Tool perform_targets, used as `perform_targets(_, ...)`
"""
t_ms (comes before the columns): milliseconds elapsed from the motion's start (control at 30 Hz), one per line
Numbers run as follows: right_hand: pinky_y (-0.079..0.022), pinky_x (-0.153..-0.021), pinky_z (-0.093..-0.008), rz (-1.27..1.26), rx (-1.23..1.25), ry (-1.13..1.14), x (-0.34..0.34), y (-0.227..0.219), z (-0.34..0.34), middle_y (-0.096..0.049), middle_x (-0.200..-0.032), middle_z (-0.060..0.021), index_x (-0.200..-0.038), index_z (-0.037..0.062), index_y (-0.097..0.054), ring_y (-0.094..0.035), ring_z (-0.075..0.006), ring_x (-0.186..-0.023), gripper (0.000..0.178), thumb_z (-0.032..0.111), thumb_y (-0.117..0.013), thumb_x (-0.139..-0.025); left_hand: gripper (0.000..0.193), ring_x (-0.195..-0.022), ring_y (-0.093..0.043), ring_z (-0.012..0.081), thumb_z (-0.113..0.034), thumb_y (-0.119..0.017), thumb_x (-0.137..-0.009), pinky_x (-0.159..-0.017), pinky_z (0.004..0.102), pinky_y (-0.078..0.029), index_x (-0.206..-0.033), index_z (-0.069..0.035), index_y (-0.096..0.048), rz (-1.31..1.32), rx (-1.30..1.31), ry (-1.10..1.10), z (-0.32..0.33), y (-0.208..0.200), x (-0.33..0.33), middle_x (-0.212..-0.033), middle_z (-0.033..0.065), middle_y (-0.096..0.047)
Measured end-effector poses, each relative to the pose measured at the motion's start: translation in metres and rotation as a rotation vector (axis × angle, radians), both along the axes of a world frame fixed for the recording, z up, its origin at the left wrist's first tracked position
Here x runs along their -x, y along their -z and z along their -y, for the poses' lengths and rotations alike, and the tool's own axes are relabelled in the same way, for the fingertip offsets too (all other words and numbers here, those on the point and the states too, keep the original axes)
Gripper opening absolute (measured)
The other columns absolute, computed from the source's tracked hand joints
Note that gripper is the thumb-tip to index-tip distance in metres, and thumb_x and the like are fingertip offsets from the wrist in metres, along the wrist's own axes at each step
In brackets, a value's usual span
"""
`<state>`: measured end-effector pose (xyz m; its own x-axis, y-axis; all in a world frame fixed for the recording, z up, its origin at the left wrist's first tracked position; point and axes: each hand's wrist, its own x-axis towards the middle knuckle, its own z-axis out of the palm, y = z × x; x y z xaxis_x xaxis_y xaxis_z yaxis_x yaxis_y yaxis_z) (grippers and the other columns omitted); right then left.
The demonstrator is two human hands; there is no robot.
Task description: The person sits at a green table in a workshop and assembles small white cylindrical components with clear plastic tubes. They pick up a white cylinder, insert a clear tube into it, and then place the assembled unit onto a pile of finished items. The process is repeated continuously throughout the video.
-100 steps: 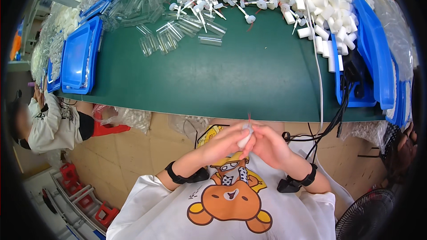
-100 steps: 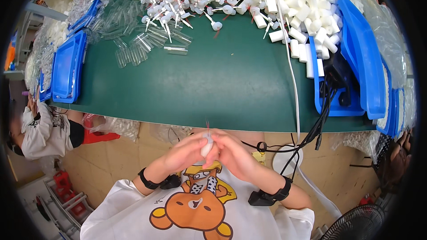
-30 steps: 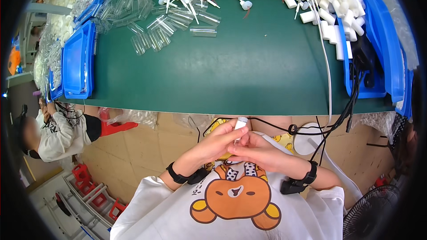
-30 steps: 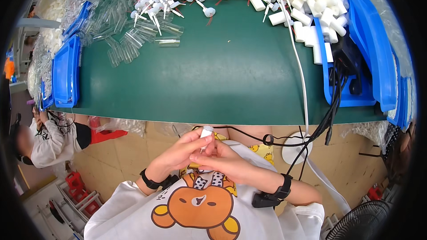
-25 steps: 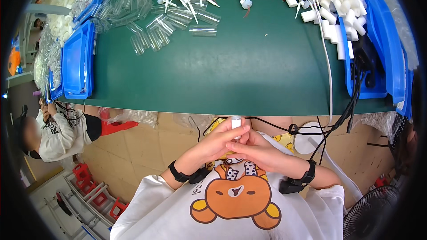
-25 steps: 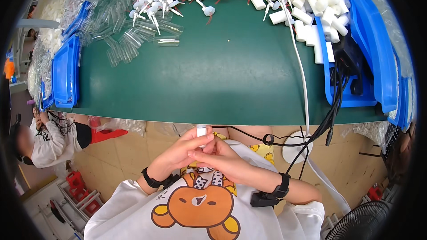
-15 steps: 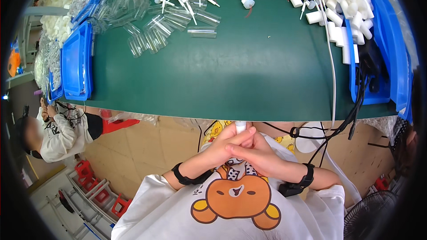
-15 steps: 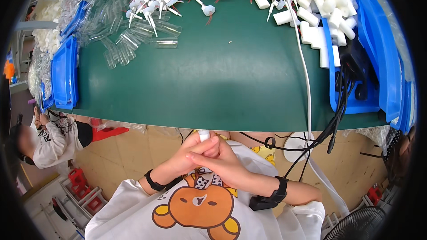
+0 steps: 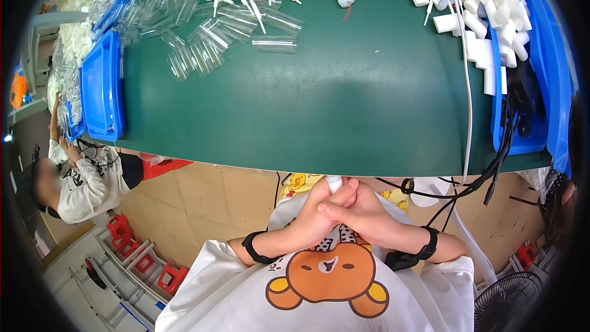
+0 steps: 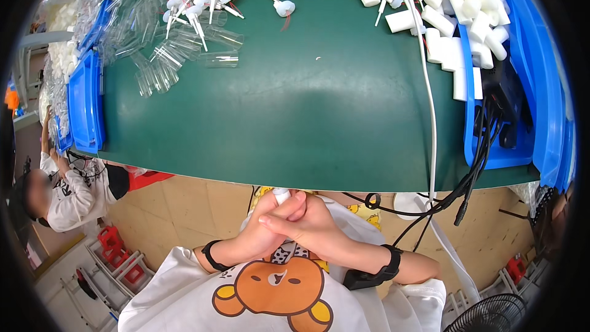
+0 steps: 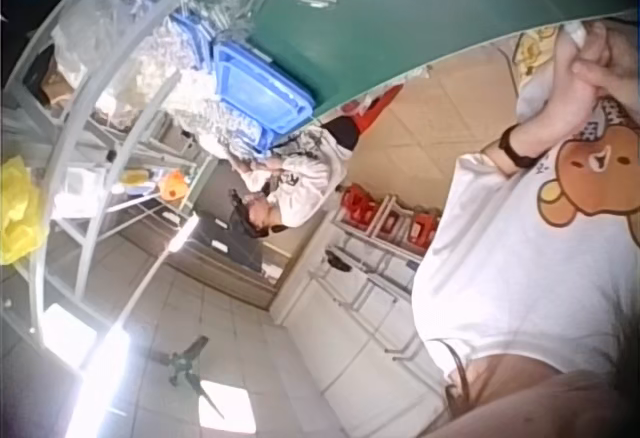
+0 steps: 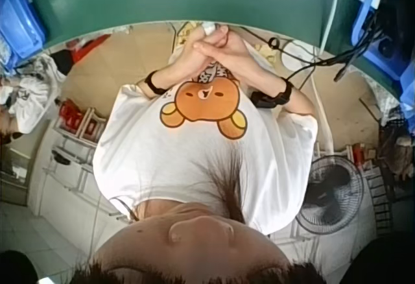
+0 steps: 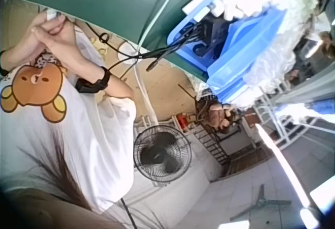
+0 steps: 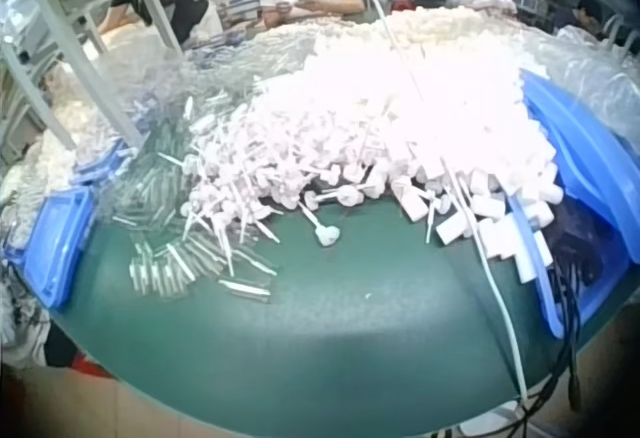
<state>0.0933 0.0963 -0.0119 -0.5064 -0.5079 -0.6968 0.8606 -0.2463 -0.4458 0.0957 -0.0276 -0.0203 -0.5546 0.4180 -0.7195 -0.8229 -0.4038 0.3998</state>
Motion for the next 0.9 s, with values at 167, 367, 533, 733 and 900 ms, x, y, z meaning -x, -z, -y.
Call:
perform_targets(167, -0.045, -0.084, -0.0291, -0.001, 0.013, -0.062, 0.002, 0.008, -0.007, -0.053, -0.106, -0.0086, -0.113, -0.0027, -0.044, -0.053, -0.0139, -0.099, 0.051, 0.022, -0.071, -0.077, 0.018, -0.065, -0.036, 0.0047, -0.022, -0.045, -0.095, -0.062, 0.0228, -0.035, -0.082, -0.009, -0.046, 0.095, 0.057, -0.048, -0.013, -0.018, 0.008, -0.072, -0.0057, -0.039)
perform_targets(367, -0.047, -0.084, -0.0305, 0.023, 0.039, -0.130, 0.019, -0.002, -0.017, -0.055, -0.106, -0.0086, -0.115, -0.0006, -0.047, -0.055, -0.0154, -0.098, 0.050, 0.021, -0.071, -0.077, 0.018, -0.075, -0.045, 0.0052, -0.026, -0.045, -0.095, -0.070, 0.0257, -0.041, -0.094, -0.009, -0.050, 0.068, 0.011, -0.096, -0.017, -0.007, -0.002, -0.080, -0.0043, -0.048)
perform_targets(533, -0.047, -0.084, -0.0306, 0.017, 0.029, -0.145, 0.020, -0.001, -0.019, -0.055, -0.107, -0.0084, -0.116, -0.0002, -0.046, -0.055, -0.0154, -0.098, 0.050, 0.020, -0.071, -0.077, 0.019, -0.077, -0.045, 0.0060, -0.027, -0.045, -0.095, -0.071, 0.0275, -0.042, -0.096, -0.009, -0.050, 0.075, 0.014, -0.107, -0.020, -0.013, 0.001, -0.083, -0.0038, -0.048)
perform_targets(733, -0.048, -0.082, -0.0306, 0.025, 0.097, -0.102, 0.017, 0.004, -0.020, -0.055, -0.108, -0.0082, -0.116, -0.0003, -0.046, -0.055, -0.0149, -0.098, 0.049, 0.021, -0.070, -0.079, 0.020, -0.083, -0.050, 0.0084, -0.027, -0.045, -0.095, -0.073, 0.0308, -0.046, -0.100, -0.009, -0.050, 0.128, -0.067, -0.081, -0.016, -0.015, 0.005, -0.089, -0.0017, -0.052)
perform_targets(900, -0.051, -0.078, -0.0305, 0.156, 0.111, -0.069, 0.014, -0.003, -0.012, -0.054, -0.107, -0.0098, -0.113, -0.0017, -0.045, -0.056, -0.0138, -0.096, 0.044, 0.023, -0.065, -0.083, 0.021, -0.092, -0.055, 0.0124, -0.026, -0.045, -0.095, -0.078, 0.0333, -0.048, -0.105, -0.008, -0.049, 0.234, -0.143, 0.001, -0.003, -0.021, 0.014, -0.099, 0.0022, -0.054)
